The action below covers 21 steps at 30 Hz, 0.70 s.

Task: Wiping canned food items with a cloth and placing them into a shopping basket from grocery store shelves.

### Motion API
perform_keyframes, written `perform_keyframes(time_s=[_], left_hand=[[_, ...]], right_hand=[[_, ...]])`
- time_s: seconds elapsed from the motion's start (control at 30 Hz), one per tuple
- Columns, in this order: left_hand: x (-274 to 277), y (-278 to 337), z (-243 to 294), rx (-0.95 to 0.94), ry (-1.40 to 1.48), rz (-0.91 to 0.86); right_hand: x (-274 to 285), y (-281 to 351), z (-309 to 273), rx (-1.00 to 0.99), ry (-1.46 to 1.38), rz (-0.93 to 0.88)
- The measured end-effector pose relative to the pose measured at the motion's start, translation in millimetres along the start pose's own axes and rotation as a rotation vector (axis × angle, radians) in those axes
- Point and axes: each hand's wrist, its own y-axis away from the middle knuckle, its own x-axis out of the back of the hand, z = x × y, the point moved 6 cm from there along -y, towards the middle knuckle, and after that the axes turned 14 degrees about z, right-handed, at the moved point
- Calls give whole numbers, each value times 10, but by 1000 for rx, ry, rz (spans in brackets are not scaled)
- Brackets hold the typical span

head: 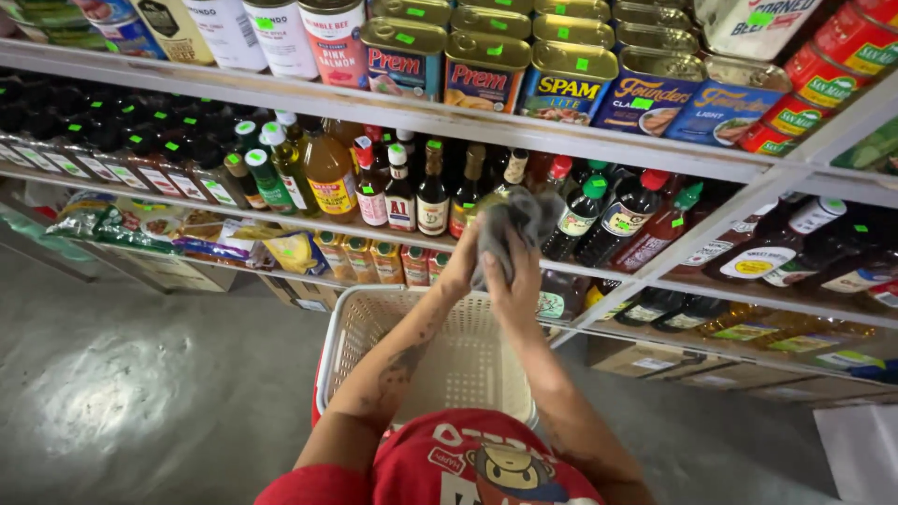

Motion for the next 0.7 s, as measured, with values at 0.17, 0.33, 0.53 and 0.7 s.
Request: perform_keyframes(time_s=[0.17, 0.33, 0.53, 0.7], left_hand=[[-100, 293, 41, -5, -46, -61], [-907, 1207, 1325, -345, -439, 0], [-781, 1008, 1348, -739, -549, -134], [-1299, 1106, 2263, -646, -789, -326]], right_hand=[[-13, -571, 411, -502, -421, 181], [35, -61, -9, -250, -177, 90], [349, -551, -368, 20, 12, -47], [577, -1202, -444, -130, -188, -19]])
